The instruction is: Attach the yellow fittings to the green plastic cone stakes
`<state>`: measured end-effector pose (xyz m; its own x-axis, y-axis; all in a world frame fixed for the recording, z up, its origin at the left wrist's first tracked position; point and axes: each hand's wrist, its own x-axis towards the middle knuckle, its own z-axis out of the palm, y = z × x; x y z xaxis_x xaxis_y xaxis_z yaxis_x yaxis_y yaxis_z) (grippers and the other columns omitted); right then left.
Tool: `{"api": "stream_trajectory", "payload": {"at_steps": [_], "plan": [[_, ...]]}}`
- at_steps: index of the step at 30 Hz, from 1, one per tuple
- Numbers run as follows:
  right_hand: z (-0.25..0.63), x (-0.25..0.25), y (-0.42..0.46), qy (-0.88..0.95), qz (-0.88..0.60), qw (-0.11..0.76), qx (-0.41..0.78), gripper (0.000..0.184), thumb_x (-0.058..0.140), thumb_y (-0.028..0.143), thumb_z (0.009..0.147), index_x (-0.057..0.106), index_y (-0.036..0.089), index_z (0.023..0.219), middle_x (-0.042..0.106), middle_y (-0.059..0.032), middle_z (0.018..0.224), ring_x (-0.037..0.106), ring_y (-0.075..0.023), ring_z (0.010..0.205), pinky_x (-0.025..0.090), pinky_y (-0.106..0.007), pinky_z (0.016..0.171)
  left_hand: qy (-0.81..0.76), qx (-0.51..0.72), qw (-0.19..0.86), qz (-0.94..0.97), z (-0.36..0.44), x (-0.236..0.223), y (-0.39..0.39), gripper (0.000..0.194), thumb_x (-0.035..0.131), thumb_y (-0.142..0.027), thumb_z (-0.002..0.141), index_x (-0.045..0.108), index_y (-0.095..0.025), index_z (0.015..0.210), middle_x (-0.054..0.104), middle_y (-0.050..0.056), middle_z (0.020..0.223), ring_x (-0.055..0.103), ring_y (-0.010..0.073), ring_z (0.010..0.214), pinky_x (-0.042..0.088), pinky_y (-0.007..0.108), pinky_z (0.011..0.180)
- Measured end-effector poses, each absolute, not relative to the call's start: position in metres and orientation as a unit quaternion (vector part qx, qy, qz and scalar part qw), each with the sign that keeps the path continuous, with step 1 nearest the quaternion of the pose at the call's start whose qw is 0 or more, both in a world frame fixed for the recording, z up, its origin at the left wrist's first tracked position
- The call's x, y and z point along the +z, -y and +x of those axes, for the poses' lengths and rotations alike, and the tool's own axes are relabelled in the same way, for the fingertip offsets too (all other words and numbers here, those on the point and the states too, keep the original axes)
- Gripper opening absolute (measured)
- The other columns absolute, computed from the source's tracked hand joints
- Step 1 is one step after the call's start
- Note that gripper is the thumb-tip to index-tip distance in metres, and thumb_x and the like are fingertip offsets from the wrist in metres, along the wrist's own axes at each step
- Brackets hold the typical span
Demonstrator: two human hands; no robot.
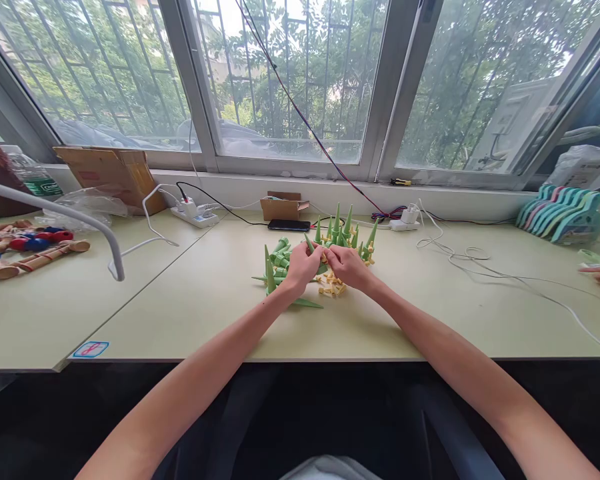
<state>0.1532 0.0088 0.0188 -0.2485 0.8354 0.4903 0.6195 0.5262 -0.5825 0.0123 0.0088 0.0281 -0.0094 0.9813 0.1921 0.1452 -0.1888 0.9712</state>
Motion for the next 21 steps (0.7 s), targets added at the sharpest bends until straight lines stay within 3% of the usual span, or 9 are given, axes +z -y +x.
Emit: {"api": "stream_trajectory", "payload": {"at_steps": [21], "plan": [[0.1529,0.0188,-0.0108,0.788,-0.461,0.391,0.121,0.039,0.033,0.039,0.096,0.034,0.021,0.062,0.046,0.0007,0.058,0.039,-0.0123,0.056,0.029,-0.027,0.058,-0.478,0.52,0.356,0.612,0.0131,0.0284,-0.007,0.013,0.055,-0.03,0.08,0.055,-0.018,0.074,0.047,-0.003,0.06,0.041,0.0109,0.058,0.036,0.024,0.058]]}}
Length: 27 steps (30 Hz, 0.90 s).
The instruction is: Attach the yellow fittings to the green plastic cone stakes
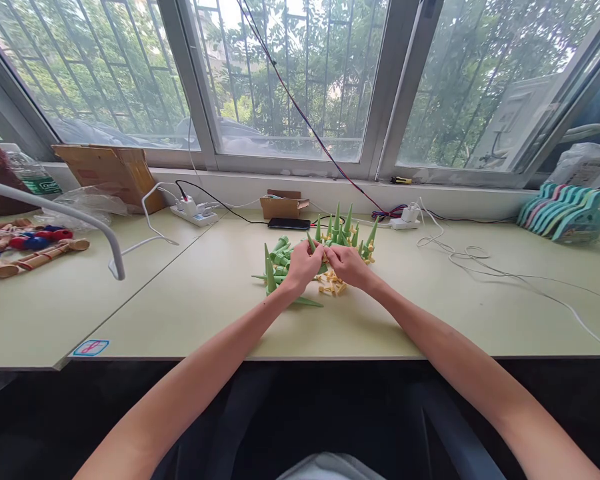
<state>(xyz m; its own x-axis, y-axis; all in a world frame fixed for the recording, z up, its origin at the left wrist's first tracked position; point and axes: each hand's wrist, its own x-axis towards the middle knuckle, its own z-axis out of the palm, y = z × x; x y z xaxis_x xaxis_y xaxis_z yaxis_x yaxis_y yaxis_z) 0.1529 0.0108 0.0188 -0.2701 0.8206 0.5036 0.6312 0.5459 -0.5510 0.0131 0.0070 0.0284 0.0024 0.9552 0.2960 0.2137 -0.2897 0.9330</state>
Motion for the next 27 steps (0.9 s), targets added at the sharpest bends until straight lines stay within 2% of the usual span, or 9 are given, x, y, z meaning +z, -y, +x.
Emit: {"api": "stream_trajectory", "payload": {"at_steps": [13,21,27], "plan": [[0.1531,0.0176,-0.0112,0.792,-0.456,0.388,0.121,0.038,0.034,0.037,0.096,0.034,0.021,0.062,0.046,0.0007,0.057,0.038,-0.0125,0.056,0.029,-0.027,0.058,-0.476,0.513,0.338,0.629,0.0133,0.029,-0.0068,0.015,0.054,-0.031,0.081,0.054,-0.018,0.073,0.051,-0.001,0.063,0.041,0.0106,0.058,0.035,0.024,0.057],[0.1524,0.0229,-0.0062,0.783,-0.459,0.398,0.133,0.039,0.036,0.041,0.096,0.035,0.021,0.062,0.043,0.0012,0.056,0.037,-0.0128,0.055,0.029,-0.027,0.057,-0.487,0.499,0.452,0.557,0.0131,0.0289,-0.008,0.016,0.06,-0.033,0.077,0.052,-0.019,0.076,0.047,-0.002,0.063,0.039,0.0084,0.05,0.032,0.022,0.044],[0.1538,0.0218,-0.0077,0.782,-0.452,0.406,0.141,0.04,0.037,0.043,0.096,0.036,0.021,0.063,0.042,0.0019,0.056,0.036,-0.0122,0.055,0.029,-0.026,0.056,-0.48,0.494,0.493,0.531,0.0139,0.0322,-0.0061,0.015,0.058,-0.028,0.077,0.047,-0.02,0.072,0.039,-0.005,0.056,0.036,0.0078,0.046,0.03,0.022,0.041]]}}
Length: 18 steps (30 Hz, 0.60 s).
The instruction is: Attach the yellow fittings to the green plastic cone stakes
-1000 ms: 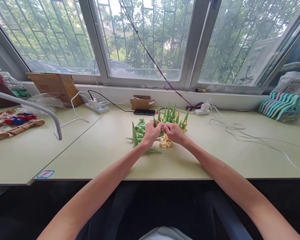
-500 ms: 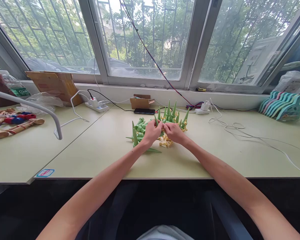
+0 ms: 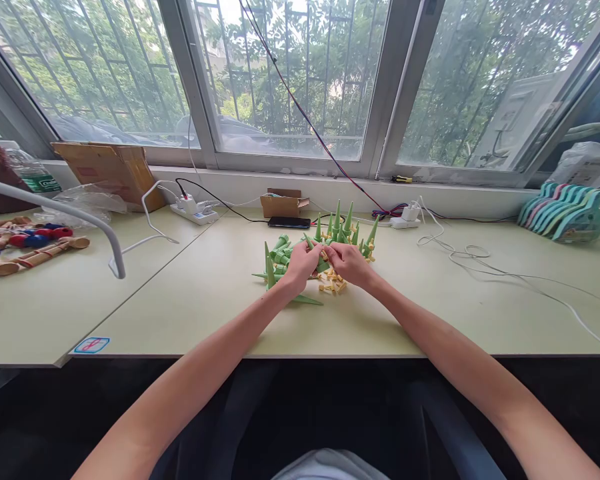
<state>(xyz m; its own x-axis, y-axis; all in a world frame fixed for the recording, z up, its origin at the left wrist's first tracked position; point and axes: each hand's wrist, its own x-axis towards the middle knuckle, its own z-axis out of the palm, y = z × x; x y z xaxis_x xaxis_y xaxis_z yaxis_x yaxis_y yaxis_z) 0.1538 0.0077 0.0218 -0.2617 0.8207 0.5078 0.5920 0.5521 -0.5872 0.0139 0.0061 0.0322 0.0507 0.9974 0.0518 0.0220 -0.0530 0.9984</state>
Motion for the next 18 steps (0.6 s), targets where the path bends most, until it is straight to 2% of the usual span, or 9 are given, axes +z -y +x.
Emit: {"api": "stream_trajectory", "payload": {"at_steps": [8,18], "plan": [[0.1553,0.0231,-0.0064,0.787,-0.453,0.394,0.141,0.038,0.039,0.041,0.096,0.037,0.021,0.064,0.044,0.0021,0.055,0.036,-0.0125,0.055,0.028,-0.027,0.056,-0.483,0.495,0.519,0.503,0.0148,0.0354,-0.0044,0.015,0.059,-0.024,0.074,0.045,-0.02,0.071,0.038,-0.005,0.052,0.034,0.0072,0.044,0.028,0.021,0.042],[0.1553,0.0244,-0.005,0.794,-0.444,0.386,0.156,0.032,0.041,0.036,0.095,0.044,0.02,0.067,0.053,0.0003,0.06,0.043,-0.0128,0.056,0.031,-0.026,0.058,-0.498,0.497,0.477,0.527,0.0131,0.0338,-0.0061,0.013,0.058,-0.026,0.076,0.047,-0.02,0.072,0.043,-0.003,0.06,0.038,0.008,0.048,0.03,0.021,0.04]]}}
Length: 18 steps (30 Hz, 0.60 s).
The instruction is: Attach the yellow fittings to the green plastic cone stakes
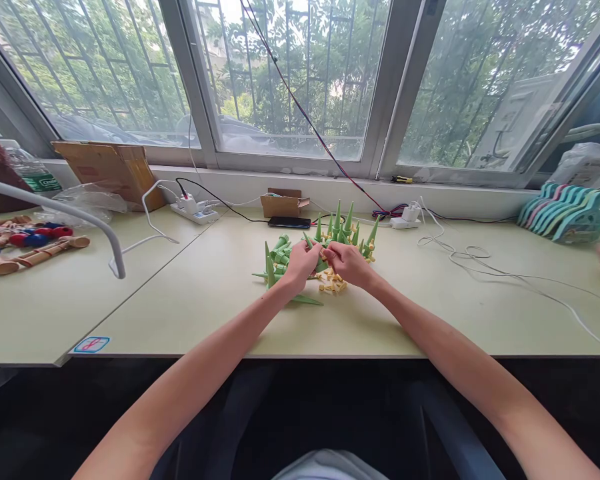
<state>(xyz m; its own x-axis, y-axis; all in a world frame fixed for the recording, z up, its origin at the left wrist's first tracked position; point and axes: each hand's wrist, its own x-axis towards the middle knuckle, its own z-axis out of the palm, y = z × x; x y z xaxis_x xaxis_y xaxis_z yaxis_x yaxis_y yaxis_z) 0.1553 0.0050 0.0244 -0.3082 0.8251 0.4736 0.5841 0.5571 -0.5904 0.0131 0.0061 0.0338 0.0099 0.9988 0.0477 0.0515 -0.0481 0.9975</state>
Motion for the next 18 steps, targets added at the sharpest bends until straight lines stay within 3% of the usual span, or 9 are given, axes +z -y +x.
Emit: {"api": "stream_trajectory", "payload": {"at_steps": [18], "plan": [[0.1565,0.0247,-0.0051,0.795,-0.436,0.381,0.18,0.027,0.045,0.034,0.093,0.049,0.02,0.07,0.051,0.0015,0.056,0.044,-0.0133,0.055,0.032,-0.026,0.058,-0.511,0.49,0.47,0.528,0.013,0.0346,-0.0066,0.014,0.059,-0.024,0.078,0.047,-0.019,0.072,0.046,-0.002,0.063,0.04,0.0073,0.048,0.031,0.019,0.039]]}}
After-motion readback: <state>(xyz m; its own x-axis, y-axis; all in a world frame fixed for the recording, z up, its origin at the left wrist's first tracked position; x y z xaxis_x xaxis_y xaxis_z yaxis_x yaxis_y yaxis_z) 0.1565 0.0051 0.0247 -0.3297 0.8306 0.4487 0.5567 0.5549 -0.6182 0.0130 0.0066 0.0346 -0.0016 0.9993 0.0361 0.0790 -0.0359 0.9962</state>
